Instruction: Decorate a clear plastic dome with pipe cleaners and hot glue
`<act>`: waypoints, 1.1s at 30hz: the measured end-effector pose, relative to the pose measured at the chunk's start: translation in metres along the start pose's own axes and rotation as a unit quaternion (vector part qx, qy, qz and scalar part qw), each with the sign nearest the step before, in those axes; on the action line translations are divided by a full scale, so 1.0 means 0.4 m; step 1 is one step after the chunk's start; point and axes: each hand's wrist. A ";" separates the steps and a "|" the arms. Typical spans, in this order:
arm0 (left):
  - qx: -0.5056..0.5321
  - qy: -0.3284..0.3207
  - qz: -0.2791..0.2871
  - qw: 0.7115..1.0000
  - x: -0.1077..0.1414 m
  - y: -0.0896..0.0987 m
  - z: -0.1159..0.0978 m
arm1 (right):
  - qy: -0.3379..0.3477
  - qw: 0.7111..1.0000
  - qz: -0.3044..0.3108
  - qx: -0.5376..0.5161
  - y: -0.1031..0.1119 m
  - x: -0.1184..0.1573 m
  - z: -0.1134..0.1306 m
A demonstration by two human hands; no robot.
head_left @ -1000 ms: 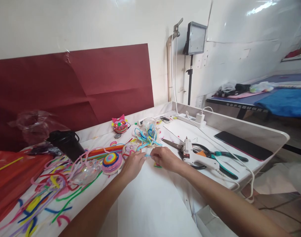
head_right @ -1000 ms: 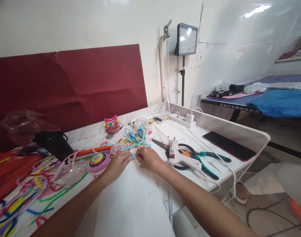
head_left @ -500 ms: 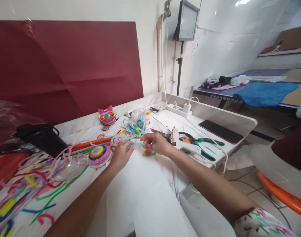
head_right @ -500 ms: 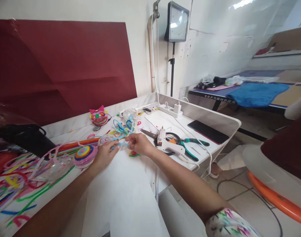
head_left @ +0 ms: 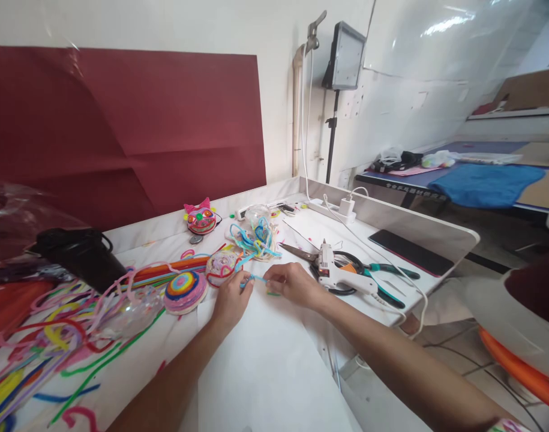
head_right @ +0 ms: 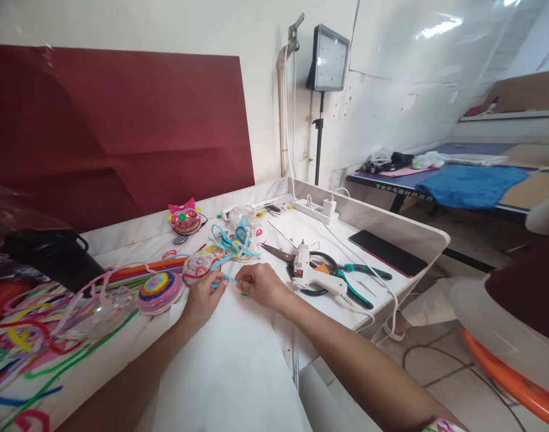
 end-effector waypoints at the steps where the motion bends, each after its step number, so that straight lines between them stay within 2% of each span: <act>1: 0.002 -0.001 -0.003 1.000 0.004 -0.004 0.002 | 0.005 1.000 0.001 0.018 -0.002 0.000 0.001; 6: -0.004 -0.014 -0.023 1.000 0.018 -0.011 0.006 | 0.012 0.992 0.005 0.129 -0.012 -0.017 0.004; 12: -0.015 -0.033 -0.046 0.998 0.027 -0.012 0.008 | -0.026 0.959 0.008 0.282 -0.020 -0.061 0.016; 21: -0.014 -0.037 -0.035 0.999 0.035 -0.013 0.006 | -0.064 0.937 0.010 0.342 -0.009 -0.088 -0.001; 33: -0.019 -0.034 -0.017 0.999 0.036 -0.011 0.003 | -0.065 0.917 0.037 0.391 -0.019 -0.092 -0.008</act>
Point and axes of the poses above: each hand's wrist, its own x-axis away from the middle knuckle, its own y-axis out of the back of the hand, z = x × y, and after that the axes turned 10 degrees about -x, right-handed
